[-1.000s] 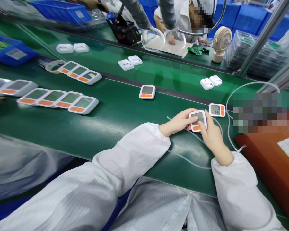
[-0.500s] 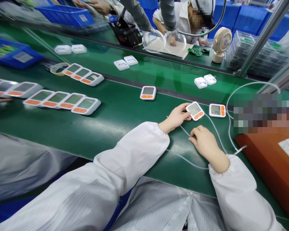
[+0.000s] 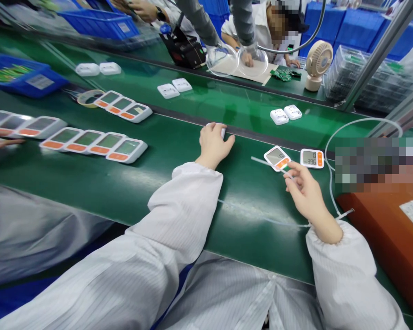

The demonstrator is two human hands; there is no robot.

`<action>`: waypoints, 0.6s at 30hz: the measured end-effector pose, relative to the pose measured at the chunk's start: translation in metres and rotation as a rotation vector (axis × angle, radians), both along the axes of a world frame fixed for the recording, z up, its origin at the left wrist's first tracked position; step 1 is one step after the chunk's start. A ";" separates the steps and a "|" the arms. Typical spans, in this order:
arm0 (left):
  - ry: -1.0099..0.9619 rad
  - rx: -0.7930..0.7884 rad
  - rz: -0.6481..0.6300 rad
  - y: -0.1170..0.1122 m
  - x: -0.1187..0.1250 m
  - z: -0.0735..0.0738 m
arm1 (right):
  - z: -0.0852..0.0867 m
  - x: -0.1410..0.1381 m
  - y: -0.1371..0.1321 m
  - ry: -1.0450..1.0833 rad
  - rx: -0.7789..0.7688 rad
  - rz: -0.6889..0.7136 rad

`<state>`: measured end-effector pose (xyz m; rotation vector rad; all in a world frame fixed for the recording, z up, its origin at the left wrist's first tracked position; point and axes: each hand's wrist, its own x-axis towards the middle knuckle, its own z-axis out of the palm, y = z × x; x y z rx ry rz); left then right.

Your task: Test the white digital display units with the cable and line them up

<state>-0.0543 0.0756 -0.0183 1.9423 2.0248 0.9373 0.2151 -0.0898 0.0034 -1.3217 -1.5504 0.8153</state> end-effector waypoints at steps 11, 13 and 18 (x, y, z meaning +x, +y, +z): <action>0.026 -0.107 0.193 0.015 -0.019 -0.010 | 0.014 0.002 -0.005 0.045 0.278 -0.315; -0.014 -0.124 0.198 0.021 -0.026 -0.014 | 0.012 0.002 -0.004 0.049 0.313 -0.314; -0.245 -0.108 0.041 0.027 -0.014 -0.015 | 0.005 0.009 0.001 -0.293 0.064 -0.268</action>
